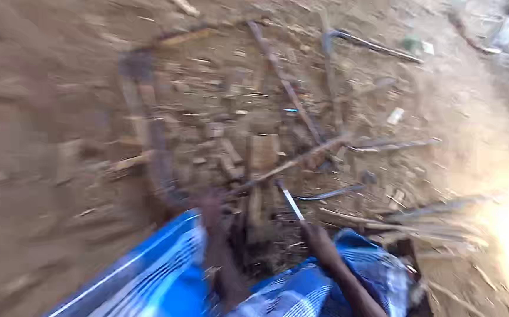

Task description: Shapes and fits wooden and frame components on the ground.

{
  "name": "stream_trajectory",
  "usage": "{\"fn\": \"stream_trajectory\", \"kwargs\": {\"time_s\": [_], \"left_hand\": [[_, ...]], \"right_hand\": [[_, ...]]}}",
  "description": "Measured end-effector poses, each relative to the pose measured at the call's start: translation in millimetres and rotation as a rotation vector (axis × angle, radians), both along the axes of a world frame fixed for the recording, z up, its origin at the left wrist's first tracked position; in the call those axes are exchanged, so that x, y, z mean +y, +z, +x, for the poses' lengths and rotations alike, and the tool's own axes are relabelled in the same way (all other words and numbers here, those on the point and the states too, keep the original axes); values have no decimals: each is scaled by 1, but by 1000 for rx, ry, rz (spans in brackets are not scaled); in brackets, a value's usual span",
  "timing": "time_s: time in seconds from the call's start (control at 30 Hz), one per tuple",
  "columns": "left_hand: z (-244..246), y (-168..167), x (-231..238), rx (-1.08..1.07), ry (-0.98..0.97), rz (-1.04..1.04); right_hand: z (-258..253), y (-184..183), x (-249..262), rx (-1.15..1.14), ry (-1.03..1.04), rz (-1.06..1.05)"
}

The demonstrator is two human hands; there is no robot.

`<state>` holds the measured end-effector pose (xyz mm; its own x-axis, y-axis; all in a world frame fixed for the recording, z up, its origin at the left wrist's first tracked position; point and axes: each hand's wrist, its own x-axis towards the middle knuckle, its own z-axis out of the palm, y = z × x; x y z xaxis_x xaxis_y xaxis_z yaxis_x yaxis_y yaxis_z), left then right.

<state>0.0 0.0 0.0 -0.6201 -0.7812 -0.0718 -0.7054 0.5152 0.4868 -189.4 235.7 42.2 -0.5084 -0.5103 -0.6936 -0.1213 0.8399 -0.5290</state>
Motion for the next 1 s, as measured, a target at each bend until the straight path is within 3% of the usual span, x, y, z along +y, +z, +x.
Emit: {"fn": "stream_trajectory", "kwargs": {"time_s": [0.07, 0.13, 0.2, 0.3, 0.33, 0.4, 0.5, 0.57, 0.63, 0.8, 1.0], "left_hand": [[1, 11, 2, 171, -45, -75], [3, 2, -15, 109, -220, -122], [-14, 5, -29, -24, -421, -38], [-60, 14, -17, -176, -459, 13], [-68, 17, -13, -209, -417, 38], [-64, -2, -13, -165, -324, 34], [-47, -32, -16, -12, -268, -12], [-49, -1, -15, -126, -282, 59], [-53, 9, -17, -230, -303, 75], [-55, 3, -27, -209, -335, 21], [-57, 2, -28, -164, -332, -40]], "right_hand": [[-11, 4, 12, 122, -40, -19], [-27, 25, 27, 322, -24, -22], [-51, 56, 52, 587, -159, -28], [-113, 99, 110, 672, -372, 387], [-130, 96, 139, 613, -379, 535], [-155, 56, 197, 509, -251, 695], [-168, 9, 238, 488, -112, 762], [-172, -3, 246, 505, -122, 753], [-170, -2, 246, 505, -132, 744], [-175, 1, 245, 519, -117, 704], [-145, 39, 207, 758, -409, 624]]}}
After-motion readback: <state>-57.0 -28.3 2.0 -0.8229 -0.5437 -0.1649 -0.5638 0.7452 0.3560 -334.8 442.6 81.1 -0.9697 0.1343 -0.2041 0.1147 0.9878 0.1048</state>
